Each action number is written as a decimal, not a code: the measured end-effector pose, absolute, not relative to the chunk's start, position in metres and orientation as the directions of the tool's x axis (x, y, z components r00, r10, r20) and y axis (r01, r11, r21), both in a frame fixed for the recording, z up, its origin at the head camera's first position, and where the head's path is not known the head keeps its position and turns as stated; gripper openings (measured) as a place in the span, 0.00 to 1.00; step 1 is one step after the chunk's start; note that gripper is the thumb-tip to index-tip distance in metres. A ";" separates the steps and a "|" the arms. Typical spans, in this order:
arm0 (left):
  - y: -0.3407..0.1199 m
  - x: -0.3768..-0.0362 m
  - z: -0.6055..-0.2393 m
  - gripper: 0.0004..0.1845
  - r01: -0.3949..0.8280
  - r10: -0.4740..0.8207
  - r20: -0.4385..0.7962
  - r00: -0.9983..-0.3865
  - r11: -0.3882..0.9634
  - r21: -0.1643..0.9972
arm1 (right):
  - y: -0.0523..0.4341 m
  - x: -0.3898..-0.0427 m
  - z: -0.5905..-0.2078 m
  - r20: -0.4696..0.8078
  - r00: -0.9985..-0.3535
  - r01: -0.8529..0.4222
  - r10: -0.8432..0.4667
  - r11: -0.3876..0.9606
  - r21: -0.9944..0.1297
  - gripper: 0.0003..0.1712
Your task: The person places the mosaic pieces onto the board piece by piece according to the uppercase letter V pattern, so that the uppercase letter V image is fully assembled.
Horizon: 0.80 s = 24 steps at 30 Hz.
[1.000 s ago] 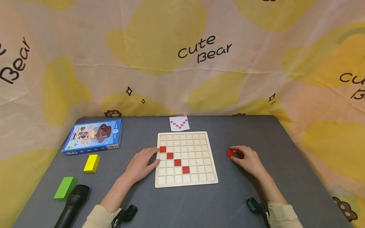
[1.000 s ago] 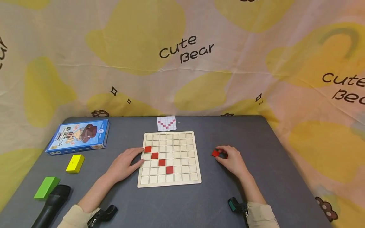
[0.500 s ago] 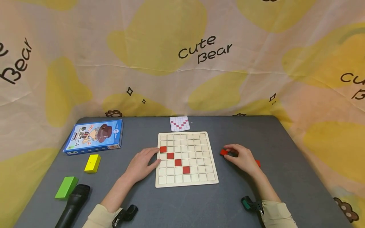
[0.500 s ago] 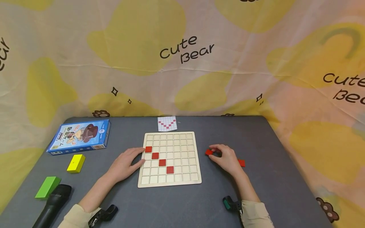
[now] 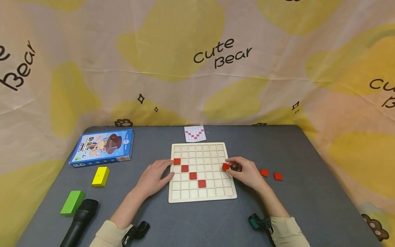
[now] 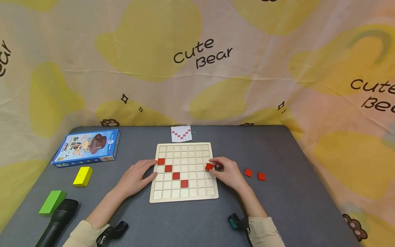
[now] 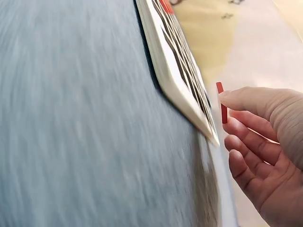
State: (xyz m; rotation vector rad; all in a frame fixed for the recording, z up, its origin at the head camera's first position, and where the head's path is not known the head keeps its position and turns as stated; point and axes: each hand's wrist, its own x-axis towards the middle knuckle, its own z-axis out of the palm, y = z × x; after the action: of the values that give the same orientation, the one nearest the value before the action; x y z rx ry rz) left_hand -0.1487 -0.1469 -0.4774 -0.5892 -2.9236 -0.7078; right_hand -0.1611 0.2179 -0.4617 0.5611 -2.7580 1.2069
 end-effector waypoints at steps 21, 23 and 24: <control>-0.146 -0.149 -0.475 0.28 0.393 0.354 0.170 -0.920 0.822 0.413 | 0.172 -0.157 -0.466 0.207 -0.845 -0.491 -0.493 0.560 -0.667 0.18; -0.146 -0.149 -0.475 0.28 0.391 0.353 0.170 -0.920 0.822 0.414 | 0.170 -0.157 -0.465 0.218 -0.836 -0.508 -0.503 0.561 -0.654 0.18; -0.146 -0.149 -0.475 0.28 0.391 0.352 0.170 -0.921 0.822 0.414 | 0.169 -0.157 -0.465 0.221 -0.833 -0.513 -0.507 0.562 -0.649 0.19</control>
State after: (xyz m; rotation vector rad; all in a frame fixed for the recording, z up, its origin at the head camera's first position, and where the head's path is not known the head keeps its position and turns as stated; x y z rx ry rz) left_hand -0.1491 -0.1457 -0.4754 -0.5953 -2.9166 -0.6908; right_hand -0.1566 0.1691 -0.4651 0.9042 -2.7679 1.1549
